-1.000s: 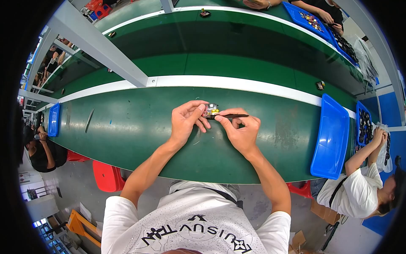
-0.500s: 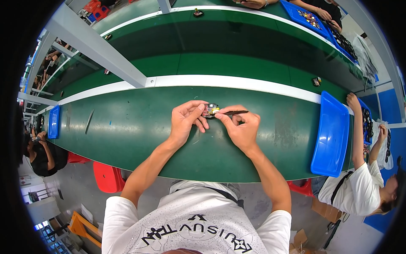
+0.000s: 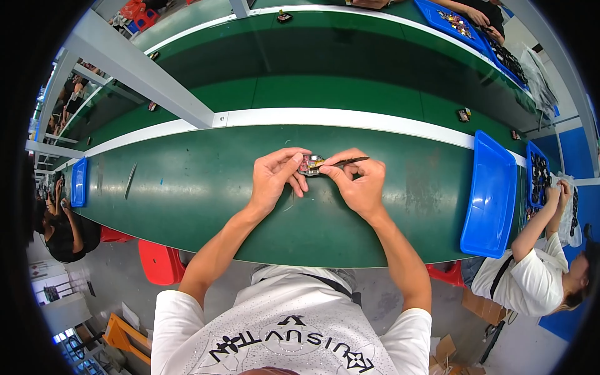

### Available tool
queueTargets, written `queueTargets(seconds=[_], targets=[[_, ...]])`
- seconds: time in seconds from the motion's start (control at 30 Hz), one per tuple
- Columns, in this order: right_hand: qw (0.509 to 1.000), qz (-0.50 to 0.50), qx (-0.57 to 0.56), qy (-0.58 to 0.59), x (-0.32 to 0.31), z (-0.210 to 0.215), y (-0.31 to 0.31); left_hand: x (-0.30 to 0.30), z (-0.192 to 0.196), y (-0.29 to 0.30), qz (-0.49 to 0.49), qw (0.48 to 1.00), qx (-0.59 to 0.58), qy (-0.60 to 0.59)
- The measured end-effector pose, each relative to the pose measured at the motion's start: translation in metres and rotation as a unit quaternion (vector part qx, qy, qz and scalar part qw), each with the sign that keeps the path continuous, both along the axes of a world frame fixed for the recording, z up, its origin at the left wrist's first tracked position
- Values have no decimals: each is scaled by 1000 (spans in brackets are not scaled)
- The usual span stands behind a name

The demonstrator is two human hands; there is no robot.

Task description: Using tweezers to precisely assemble and position small electronic parts onto a circuit board assembly.

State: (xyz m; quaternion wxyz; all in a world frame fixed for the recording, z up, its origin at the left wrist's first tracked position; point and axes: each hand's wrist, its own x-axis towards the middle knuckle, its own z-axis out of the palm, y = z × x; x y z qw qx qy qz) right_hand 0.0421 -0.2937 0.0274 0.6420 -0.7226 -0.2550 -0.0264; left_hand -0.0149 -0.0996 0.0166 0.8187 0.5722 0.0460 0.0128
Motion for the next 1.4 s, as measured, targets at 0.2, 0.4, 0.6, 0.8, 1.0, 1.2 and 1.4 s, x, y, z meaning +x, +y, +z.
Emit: queueTargets(seconds=[0.2, 0.4, 0.6, 0.8, 1.0, 1.2, 1.4], targets=[[1000, 26, 9, 7, 3, 1, 0, -1, -3, 0, -15, 1000, 2, -3], [999, 39, -3, -3, 4, 0, -3, -2, -2, -1, -19, 1000, 7, -4], [1000, 24, 10, 2, 0, 2, 1, -2, -4, 0, -22, 1000, 10, -14], [999, 16, -18, -43, -2, 2, 1, -2, -3, 0, -17, 1000, 6, -18], [999, 35, -19, -35, 1, 4, 0, -2, -3, 1, -22, 999, 27, -18], [997, 67, -40, -26, 4, 3, -5, -3, -4, -1, -20, 999, 46, -11], [997, 70, -40, -11, 5, 2, -5, -5, -3, -5, -9, 998, 56, 3]])
